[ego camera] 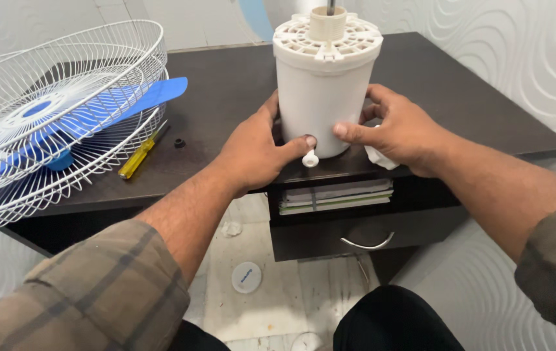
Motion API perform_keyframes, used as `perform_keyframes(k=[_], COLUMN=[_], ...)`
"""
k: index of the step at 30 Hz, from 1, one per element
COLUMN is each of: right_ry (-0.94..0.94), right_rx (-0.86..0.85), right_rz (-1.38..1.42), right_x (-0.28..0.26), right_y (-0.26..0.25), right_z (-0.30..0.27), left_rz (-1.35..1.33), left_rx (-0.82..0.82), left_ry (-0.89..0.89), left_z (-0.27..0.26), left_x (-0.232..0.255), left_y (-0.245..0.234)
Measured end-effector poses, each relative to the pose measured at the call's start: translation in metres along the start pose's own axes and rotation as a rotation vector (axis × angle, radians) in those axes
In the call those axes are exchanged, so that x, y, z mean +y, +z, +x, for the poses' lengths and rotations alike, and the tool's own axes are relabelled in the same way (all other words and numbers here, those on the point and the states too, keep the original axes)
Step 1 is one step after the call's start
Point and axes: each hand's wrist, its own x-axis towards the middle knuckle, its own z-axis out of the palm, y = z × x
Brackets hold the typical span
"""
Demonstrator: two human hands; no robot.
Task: The person assembles a table fan by attaching the front wire cage to the motor housing, aligning the central hub, and securing it with a plastic nut. The fan blades and rear cage remain separate on the table.
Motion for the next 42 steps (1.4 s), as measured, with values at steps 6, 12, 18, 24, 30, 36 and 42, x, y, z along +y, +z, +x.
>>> perform_keyframes(k=[6,12,18,24,30,36,42], right_ry=[-0.090,-0.121,-0.104,-0.071,0.007,-0.037,-0.022], right_rx=[-0.034,-0.051,0.026,0.125,0.220,0.219,0.237], right_rz=[0.226,0.275,0.288,0.563,0.699,0.454,0.408], right_x=[0.004,0.008,0.014,0.035,0.039,0.028,0.028], right_y=[0.000,0.002,0.001,-0.012,-0.017,-0.002,0.000], right_z=[-0.003,-0.005,-0.003,0.002,-0.001,-0.009,-0.014], left_rz=[-0.040,-0.283,-0.283,-0.402,-0.502,-0.237,-0.181], left_rx=[0.067,0.026,0.030,0.069,0.149,0.110,0.046], left_ry=[-0.095,-0.067,-0.087,-0.084,-0.201,-0.142,-0.195], left_z=[-0.001,0.002,0.002,0.002,-0.012,-0.028,-0.035], left_x=[0.002,-0.007,-0.012,-0.019,-0.029,-0.014,-0.001], left_y=[0.001,0.001,0.002,-0.006,-0.020,-0.010,-0.014])
